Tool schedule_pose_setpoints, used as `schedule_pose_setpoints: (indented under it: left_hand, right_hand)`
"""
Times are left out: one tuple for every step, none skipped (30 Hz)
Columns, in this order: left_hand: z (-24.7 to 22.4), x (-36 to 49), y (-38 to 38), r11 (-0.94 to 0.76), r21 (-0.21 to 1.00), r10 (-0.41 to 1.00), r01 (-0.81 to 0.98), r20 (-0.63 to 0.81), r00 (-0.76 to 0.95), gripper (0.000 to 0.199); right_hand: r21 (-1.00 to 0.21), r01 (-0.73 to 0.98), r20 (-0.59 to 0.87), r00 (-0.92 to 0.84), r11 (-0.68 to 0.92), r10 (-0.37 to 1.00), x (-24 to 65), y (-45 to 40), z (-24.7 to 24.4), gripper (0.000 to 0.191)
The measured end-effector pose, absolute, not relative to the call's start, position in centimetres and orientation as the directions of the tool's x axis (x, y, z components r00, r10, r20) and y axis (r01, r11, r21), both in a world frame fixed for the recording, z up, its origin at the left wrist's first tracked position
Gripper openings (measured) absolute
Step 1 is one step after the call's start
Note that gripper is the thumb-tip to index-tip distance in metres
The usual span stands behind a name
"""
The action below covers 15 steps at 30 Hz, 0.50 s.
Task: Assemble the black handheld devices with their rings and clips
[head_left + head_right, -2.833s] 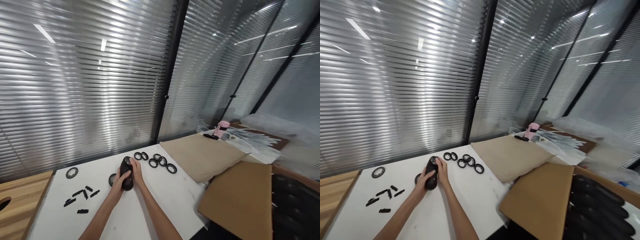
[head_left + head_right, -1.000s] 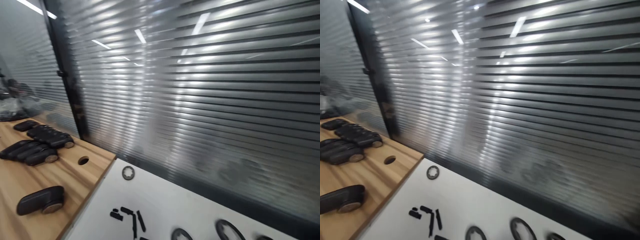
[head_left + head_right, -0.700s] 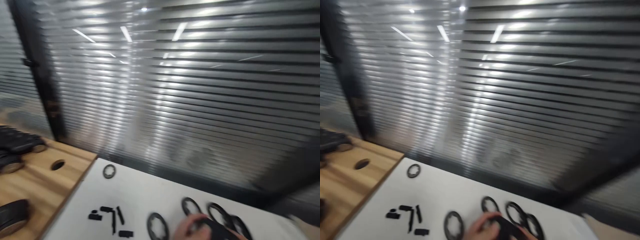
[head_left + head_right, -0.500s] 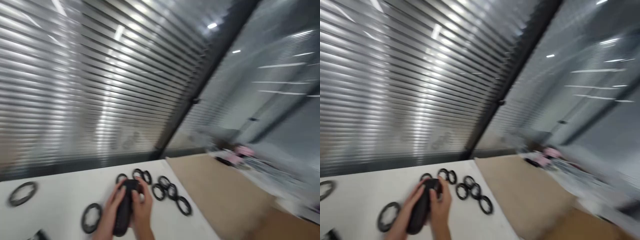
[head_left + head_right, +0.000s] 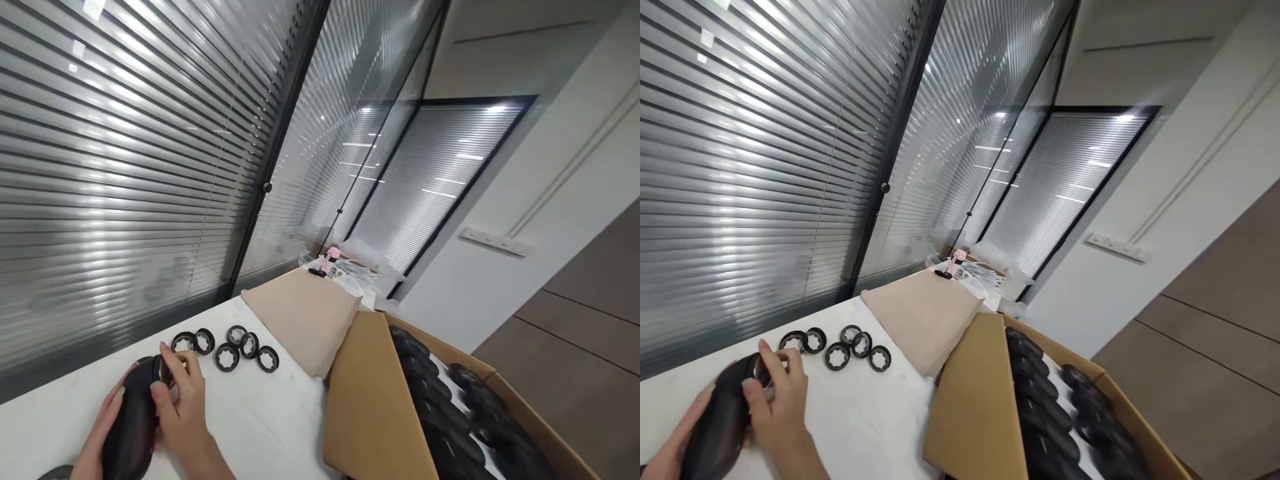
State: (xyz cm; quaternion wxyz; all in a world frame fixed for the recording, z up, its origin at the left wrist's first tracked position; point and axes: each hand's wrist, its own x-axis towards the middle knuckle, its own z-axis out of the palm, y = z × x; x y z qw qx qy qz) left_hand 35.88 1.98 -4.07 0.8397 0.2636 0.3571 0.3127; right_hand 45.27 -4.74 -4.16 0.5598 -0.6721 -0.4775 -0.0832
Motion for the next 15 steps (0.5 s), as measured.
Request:
schedule_pose_setpoints:
  left_hand:
    - [-3.4, 35.8, 1.7, 0.702, 0.624, 0.69, -0.343, -0.477, 0.544, 0.065]
    - [-2.8, 35.7, 1.4, 0.729, 0.585, 0.672, -0.355, -0.514, 0.534, 0.061]
    - [-2.3, 35.6, 1.2, 0.744, 0.562, 0.661, -0.361, -0.541, 0.52, 0.057]
    - [-1.9, 35.6, 1.0, 0.747, 0.554, 0.66, -0.367, -0.551, 0.511, 0.054]
    - [-1.8, 35.6, 0.9, 0.746, 0.555, 0.66, -0.369, -0.541, 0.522, 0.052]
    - [-1.9, 35.7, 0.9, 0.742, 0.561, 0.661, -0.366, -0.524, 0.537, 0.049]
    - [-2.2, 35.8, 1.0, 0.727, 0.585, 0.669, -0.359, -0.49, 0.559, 0.047]
    - [-2.6, 35.9, 1.2, 0.698, 0.626, 0.686, -0.349, -0.445, 0.575, 0.047]
    - [-3.0, 35.9, 1.4, 0.651, 0.682, 0.711, -0.334, -0.393, 0.583, 0.048]
    - [-3.4, 35.9, 1.6, 0.592, 0.742, 0.734, -0.314, -0.336, 0.59, 0.049]
    - [-3.8, 35.9, 1.8, 0.531, 0.796, 0.751, -0.291, -0.283, 0.597, 0.05]
    - [-4.0, 35.8, 1.9, 0.477, 0.838, 0.759, -0.266, -0.24, 0.606, 0.051]
    - [-4.0, 35.6, 1.9, 0.436, 0.869, 0.755, -0.236, -0.21, 0.622, 0.052]
    - [-3.9, 35.5, 1.8, 0.407, 0.891, 0.741, -0.203, -0.191, 0.644, 0.054]
    - [-3.8, 35.4, 1.7, 0.385, 0.907, 0.725, -0.171, -0.183, 0.664, 0.056]
  right_hand:
    - [-0.679, 0.726, 0.646, 0.521, 0.109, 0.559, 45.3, -4.8, -4.2, 0.054]
    - [-0.684, 0.716, 0.647, 0.507, 0.14, 0.569, 45.4, -4.8, -4.1, 0.051]
    - [-0.686, 0.707, 0.652, 0.49, 0.174, 0.578, 45.4, -4.9, -4.0, 0.048]
    - [-0.686, 0.698, 0.658, 0.473, 0.208, 0.586, 45.5, -5.0, -4.0, 0.047]
    - [-0.684, 0.689, 0.665, 0.456, 0.239, 0.591, 45.6, -5.1, -3.9, 0.046]
    - [-0.682, 0.68, 0.673, 0.442, 0.267, 0.593, 45.7, -5.2, -3.9, 0.045]
    - [-0.681, 0.67, 0.681, 0.432, 0.295, 0.592, 45.8, -5.2, -4.0, 0.044]
    - [-0.689, 0.649, 0.683, 0.434, 0.322, 0.588, 46.0, -5.1, -4.1, 0.044]
    - [-0.706, 0.616, 0.679, 0.45, 0.348, 0.58, 46.1, -5.0, -4.4, 0.043]
    - [-0.73, 0.575, 0.667, 0.478, 0.371, 0.571, 46.1, -4.8, -4.7, 0.045]
    - [-0.755, 0.528, 0.649, 0.514, 0.389, 0.56, 46.0, -4.6, -5.0, 0.047]
    - [-0.78, 0.481, 0.625, 0.559, 0.401, 0.545, 45.9, -4.4, -5.2, 0.05]
    - [-0.803, 0.44, 0.596, 0.605, 0.403, 0.528, 45.8, -4.1, -5.5, 0.052]
    - [-0.823, 0.406, 0.565, 0.647, 0.397, 0.511, 45.6, -3.9, -5.6, 0.052]
    - [-0.84, 0.379, 0.536, 0.684, 0.387, 0.494, 45.5, -3.8, -5.6, 0.051]
